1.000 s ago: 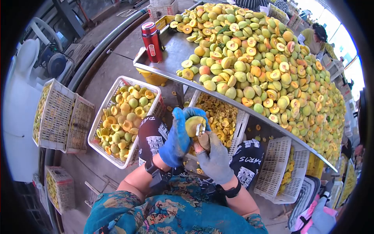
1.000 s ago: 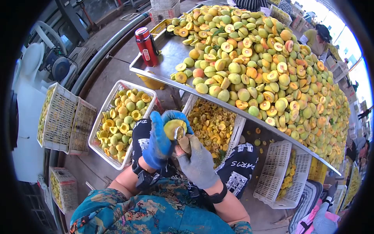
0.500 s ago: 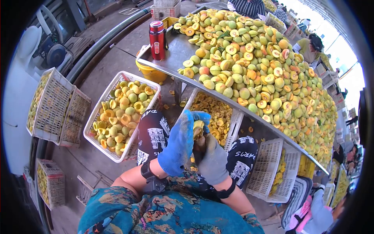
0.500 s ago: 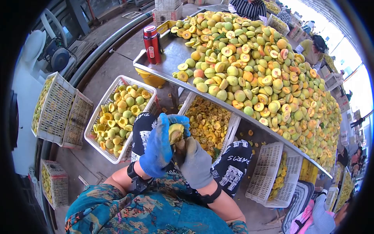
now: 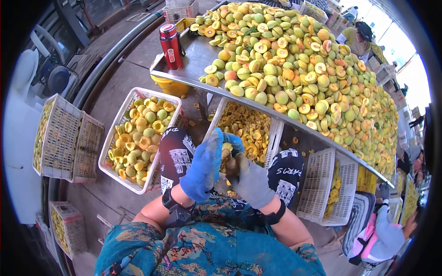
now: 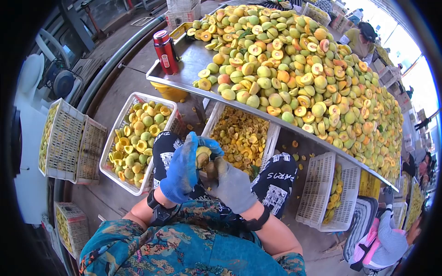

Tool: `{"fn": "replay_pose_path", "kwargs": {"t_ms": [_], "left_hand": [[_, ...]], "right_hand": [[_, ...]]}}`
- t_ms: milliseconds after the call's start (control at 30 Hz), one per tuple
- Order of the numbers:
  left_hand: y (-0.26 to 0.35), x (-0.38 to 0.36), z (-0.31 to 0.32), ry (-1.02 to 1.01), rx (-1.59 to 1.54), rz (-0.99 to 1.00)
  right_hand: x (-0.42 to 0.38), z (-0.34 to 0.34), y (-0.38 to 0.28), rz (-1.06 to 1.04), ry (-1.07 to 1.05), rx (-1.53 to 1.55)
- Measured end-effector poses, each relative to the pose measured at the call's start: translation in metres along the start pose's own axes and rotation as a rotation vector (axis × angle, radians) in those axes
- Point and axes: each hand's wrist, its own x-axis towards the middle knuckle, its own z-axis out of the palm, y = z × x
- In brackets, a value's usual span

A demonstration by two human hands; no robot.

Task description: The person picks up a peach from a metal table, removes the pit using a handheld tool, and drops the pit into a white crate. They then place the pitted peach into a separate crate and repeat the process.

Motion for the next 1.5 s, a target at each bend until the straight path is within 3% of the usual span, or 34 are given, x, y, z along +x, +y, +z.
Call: {"fn": "replay_pose_path", "kwargs": {"t_ms": [200,267,367,567,600,633,667,733,767,833,900,967,1033,1100,1133,1167,1233,1300,1367,1433,1500], "left_hand": [[-0.005,0.000,0.000,0.010,-0.006,0.022],[-0.011,0.002,-0.001,-0.056,-0.188,0.070],[-0.002,0.001,0.000,-0.169,0.042,0.187],[-0.022,0.016,-0.009,-0.344,-0.057,0.282],[-0.025,0.017,-0.006,-0.345,-0.056,0.279],[-0.027,0.018,-0.001,-0.373,-0.272,0.230],[-0.030,0.019,0.002,-0.397,-0.488,0.181],[-0.028,0.015,0.011,-0.355,-0.559,0.097],[-0.027,0.013,0.013,-0.313,-0.628,0.014],[-0.025,0.017,0.012,-0.418,-0.613,-0.018],[-0.018,0.017,0.018,-0.063,-0.306,-0.001],[-0.019,0.029,-0.001,-0.105,-0.155,0.021],[-0.020,0.041,-0.016,-0.041,0.331,0.298],[-0.017,0.045,-0.028,0.023,0.230,0.199],[-0.019,0.047,-0.032,0.050,0.010,0.101],[-0.022,0.049,-0.036,0.075,-0.211,0.001],[-0.030,0.051,-0.034,0.090,-0.355,-0.053],[-0.035,0.054,-0.031,0.110,-0.611,-0.215],[-0.036,0.048,-0.027,0.125,-0.659,-0.185],[-0.037,0.043,-0.030,-0.123,0.900,0.485],[-0.046,0.046,-0.031,-0.079,1.006,0.589]], "right_hand": [[-0.002,-0.010,-0.009,0.096,-0.096,0.149],[0.000,-0.016,-0.012,0.086,-0.099,0.164],[0.002,-0.029,-0.019,0.154,-0.184,0.287],[0.004,-0.037,-0.008,0.253,-0.371,0.505],[0.008,-0.043,-0.005,0.331,-0.514,0.652],[0.009,-0.045,-0.004,0.410,-0.659,0.799],[0.008,-0.043,-0.003,0.412,-0.660,0.801],[0.004,-0.038,-0.001,0.535,-0.684,1.339],[0.005,-0.040,0.000,0.538,-0.685,1.341],[0.005,-0.046,0.002,0.720,-0.735,1.603],[0.000,-0.039,0.011,0.738,-0.719,1.675],[-0.008,-0.035,0.026,0.519,-0.797,1.718],[-0.008,-0.032,0.041,0.423,-0.817,1.678],[-0.004,-0.032,0.039,0.569,-0.557,1.373],[0.002,-0.029,0.035,0.660,-0.402,1.383],[0.008,-0.019,0.036,0.663,-0.404,1.388],[0.016,0.004,0.041,0.617,-0.022,1.070],[0.025,0.010,0.035,0.631,0.030,0.941],[0.037,0.013,0.023,0.402,0.111,0.499],[0.044,0.018,0.023,0.444,0.076,0.435],[0.046,0.034,0.039,0.369,0.202,0.357]]}}
